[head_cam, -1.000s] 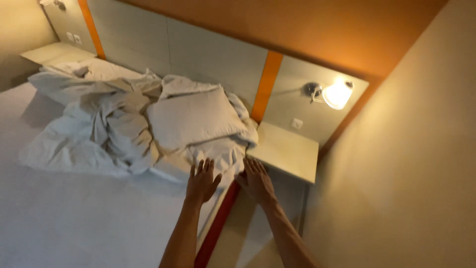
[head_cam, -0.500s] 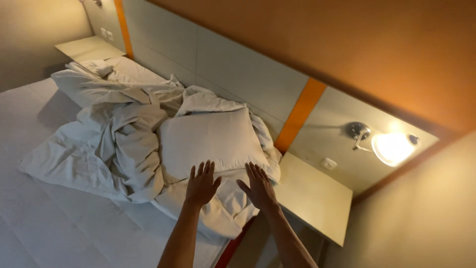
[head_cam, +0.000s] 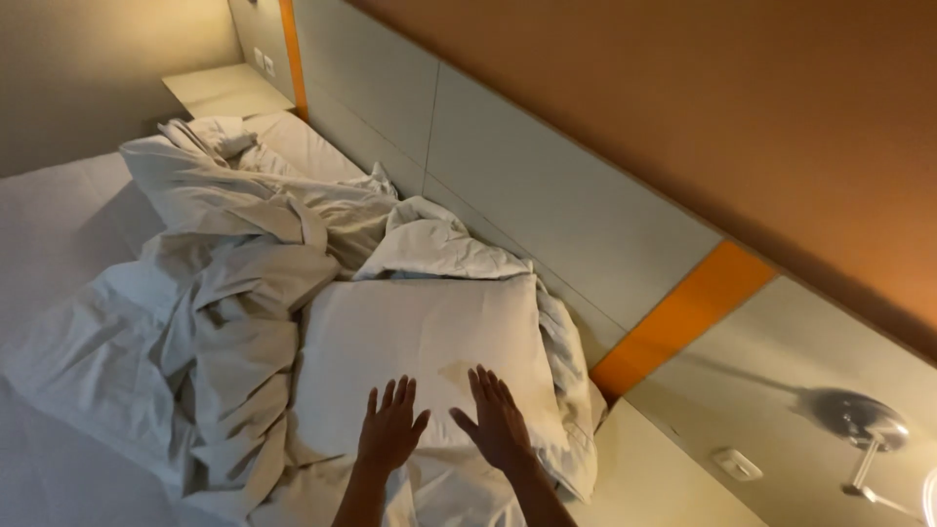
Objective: The person places a white pillow on a chair and then proceeds to fold the white bedsheet on the mattress. They gather the sheet into a neat pile at the foot of the bed using both hands.
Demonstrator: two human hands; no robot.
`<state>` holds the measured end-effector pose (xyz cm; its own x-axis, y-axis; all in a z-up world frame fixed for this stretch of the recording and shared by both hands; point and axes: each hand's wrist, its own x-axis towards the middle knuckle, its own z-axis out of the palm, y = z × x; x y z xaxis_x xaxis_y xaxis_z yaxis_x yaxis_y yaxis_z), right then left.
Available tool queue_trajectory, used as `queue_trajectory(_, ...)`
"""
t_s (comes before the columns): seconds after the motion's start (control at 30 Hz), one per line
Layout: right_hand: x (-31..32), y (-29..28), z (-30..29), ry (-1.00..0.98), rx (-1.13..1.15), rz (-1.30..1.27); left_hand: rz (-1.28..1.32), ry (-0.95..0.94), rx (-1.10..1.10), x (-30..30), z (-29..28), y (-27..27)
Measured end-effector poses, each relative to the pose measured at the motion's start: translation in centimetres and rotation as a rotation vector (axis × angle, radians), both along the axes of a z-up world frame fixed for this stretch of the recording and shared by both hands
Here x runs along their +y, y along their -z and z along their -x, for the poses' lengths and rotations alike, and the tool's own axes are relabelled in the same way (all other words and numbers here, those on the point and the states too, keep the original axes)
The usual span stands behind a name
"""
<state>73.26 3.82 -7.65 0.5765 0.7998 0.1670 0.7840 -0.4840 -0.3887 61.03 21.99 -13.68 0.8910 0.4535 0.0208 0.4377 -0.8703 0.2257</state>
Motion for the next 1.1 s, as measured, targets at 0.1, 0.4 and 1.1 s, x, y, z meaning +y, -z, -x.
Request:
queue_trajectory(0.1, 2.2, 0.9, -2.3, -0.062, 0.037, 0.081, 0.0, -0.016, 0.008, 1.5, -1.9, 1.5)
queue_trajectory(0.4, 9.3, 4.9, -8.9, -0.117, -0.151, 0.064, 0.023, 0.033, 0.066, 8.3, -6.8, 1.3)
queue_trajectory(1.1, 13.9, 11.3, -11.4, -0.065, -0.346, 0.154, -0.266, 0.205, -0.21, 11.4, -10.8, 6.0)
